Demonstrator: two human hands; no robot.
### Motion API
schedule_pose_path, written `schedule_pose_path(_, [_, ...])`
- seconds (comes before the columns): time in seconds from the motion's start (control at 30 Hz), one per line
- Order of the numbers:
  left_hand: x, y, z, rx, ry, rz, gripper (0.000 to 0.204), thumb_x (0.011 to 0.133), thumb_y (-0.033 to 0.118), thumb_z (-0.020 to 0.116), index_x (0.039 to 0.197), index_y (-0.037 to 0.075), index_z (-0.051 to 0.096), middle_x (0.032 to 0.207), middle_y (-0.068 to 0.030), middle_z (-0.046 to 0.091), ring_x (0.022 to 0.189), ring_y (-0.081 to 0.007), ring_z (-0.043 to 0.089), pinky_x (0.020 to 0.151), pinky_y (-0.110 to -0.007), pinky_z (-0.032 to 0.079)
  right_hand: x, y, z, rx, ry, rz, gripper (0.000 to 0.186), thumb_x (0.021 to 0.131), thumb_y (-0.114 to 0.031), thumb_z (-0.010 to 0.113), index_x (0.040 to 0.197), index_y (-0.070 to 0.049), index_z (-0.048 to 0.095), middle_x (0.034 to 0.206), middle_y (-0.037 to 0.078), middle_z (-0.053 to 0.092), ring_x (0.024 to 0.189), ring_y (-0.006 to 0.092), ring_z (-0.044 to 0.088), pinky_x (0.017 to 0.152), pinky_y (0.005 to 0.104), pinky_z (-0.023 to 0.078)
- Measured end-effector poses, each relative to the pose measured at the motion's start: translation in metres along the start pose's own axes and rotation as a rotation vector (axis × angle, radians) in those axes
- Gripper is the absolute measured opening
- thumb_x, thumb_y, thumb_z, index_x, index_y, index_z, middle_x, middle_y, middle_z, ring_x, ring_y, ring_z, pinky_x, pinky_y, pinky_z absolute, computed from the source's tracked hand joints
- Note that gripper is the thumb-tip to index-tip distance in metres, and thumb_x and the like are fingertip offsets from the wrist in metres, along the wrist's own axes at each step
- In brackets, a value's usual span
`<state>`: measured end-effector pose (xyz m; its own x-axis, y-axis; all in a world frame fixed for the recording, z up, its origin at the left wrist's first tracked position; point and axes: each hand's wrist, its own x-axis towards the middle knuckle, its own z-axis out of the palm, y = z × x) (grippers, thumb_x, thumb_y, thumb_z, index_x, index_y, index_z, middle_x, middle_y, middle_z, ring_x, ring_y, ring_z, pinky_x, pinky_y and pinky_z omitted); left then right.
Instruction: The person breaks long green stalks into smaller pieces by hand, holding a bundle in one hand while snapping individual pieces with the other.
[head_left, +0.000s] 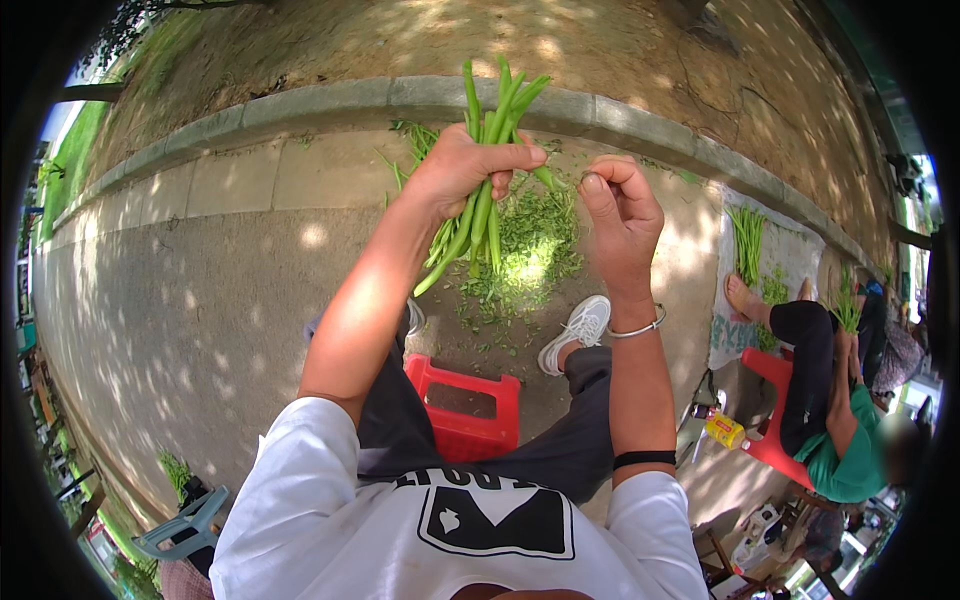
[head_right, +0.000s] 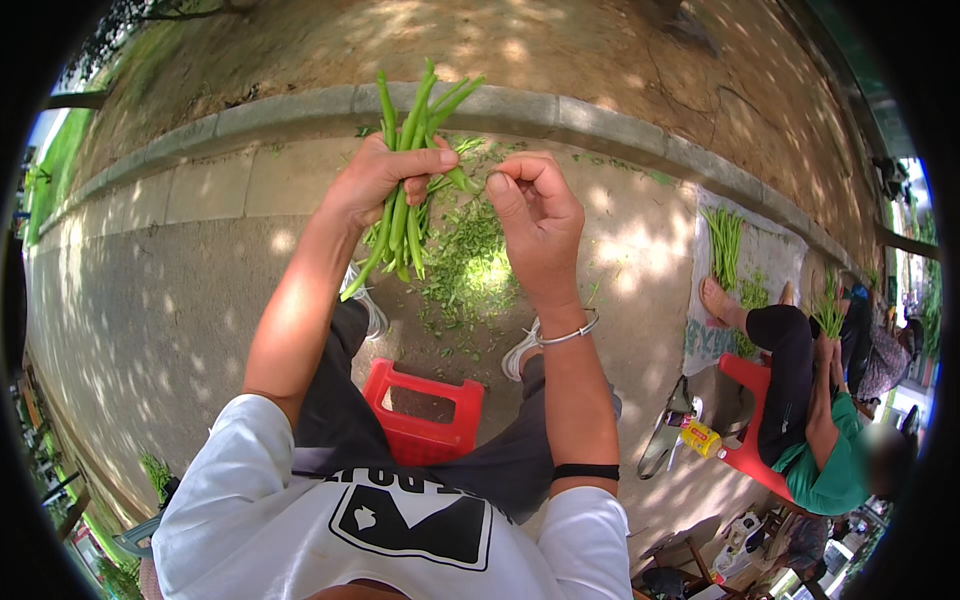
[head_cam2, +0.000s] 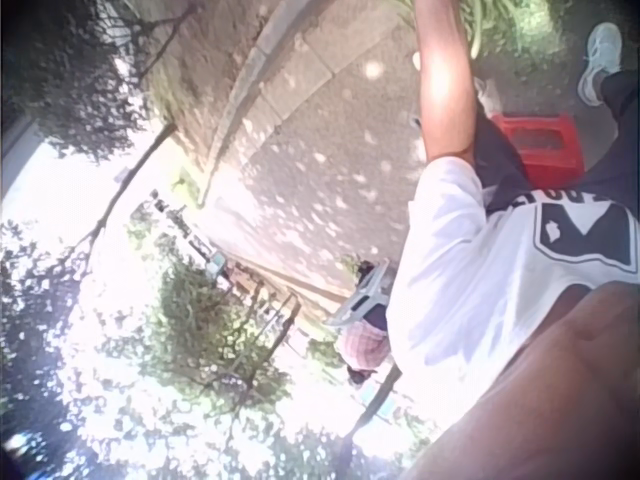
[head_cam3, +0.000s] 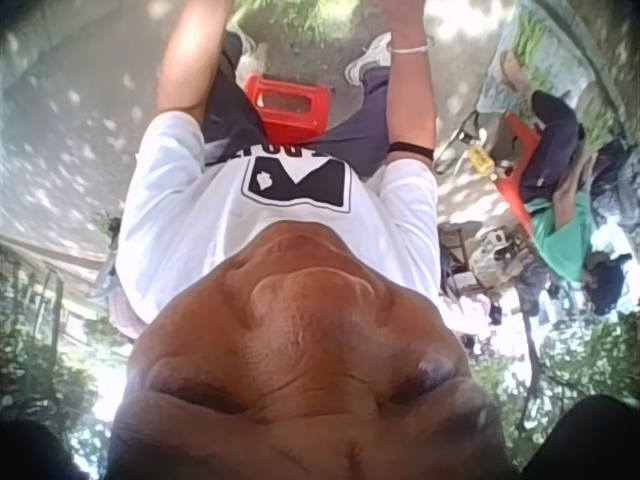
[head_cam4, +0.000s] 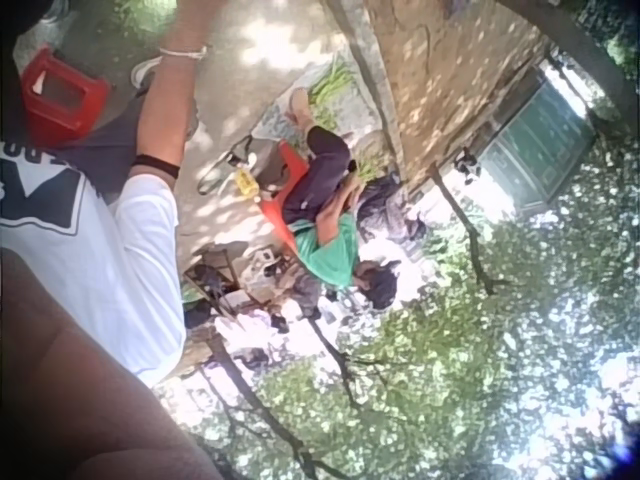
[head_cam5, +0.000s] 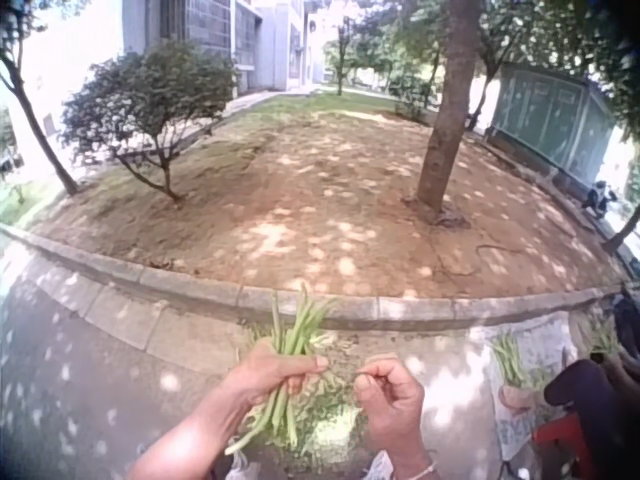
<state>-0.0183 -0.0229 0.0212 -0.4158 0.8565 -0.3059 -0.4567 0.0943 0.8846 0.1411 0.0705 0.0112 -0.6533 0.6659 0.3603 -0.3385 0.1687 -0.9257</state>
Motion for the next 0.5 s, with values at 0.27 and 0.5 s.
schedule_pose_path(0.27, [-0.002,0.006,0.001,-0.062,-0.030,-0.003,0.022,0.070,0.005,0.073,0.085,-0.002,0.060,0.054,-0.0040,0.053,0.041,-0.0094,0.046,0.039,-0.024,0.035,0.005,-0.004,-0.017,-0.079,-0.045,0.093,0.012,0.082,-0.002,0.061,0.094,0.000,0.060,0.089,0.002,0.062,0.078,0.0066,0.057,0.070,0.0201,0.046])
schedule_pose_path(0.5, [-0.001,0.003,-0.001,0.036,-0.009,0.028,0.028,0.067,0.007,0.076,0.088,-0.003,0.059,0.053,-0.0026,0.052,0.041,-0.0096,0.047,0.038,-0.023,0.035,0.003,-0.011,-0.004,-0.436,-0.080,-0.040,0.011,0.079,-0.004,0.065,0.090,-0.001,0.062,0.084,0.004,0.064,0.075,0.0104,0.060,0.069,0.0240,0.048])
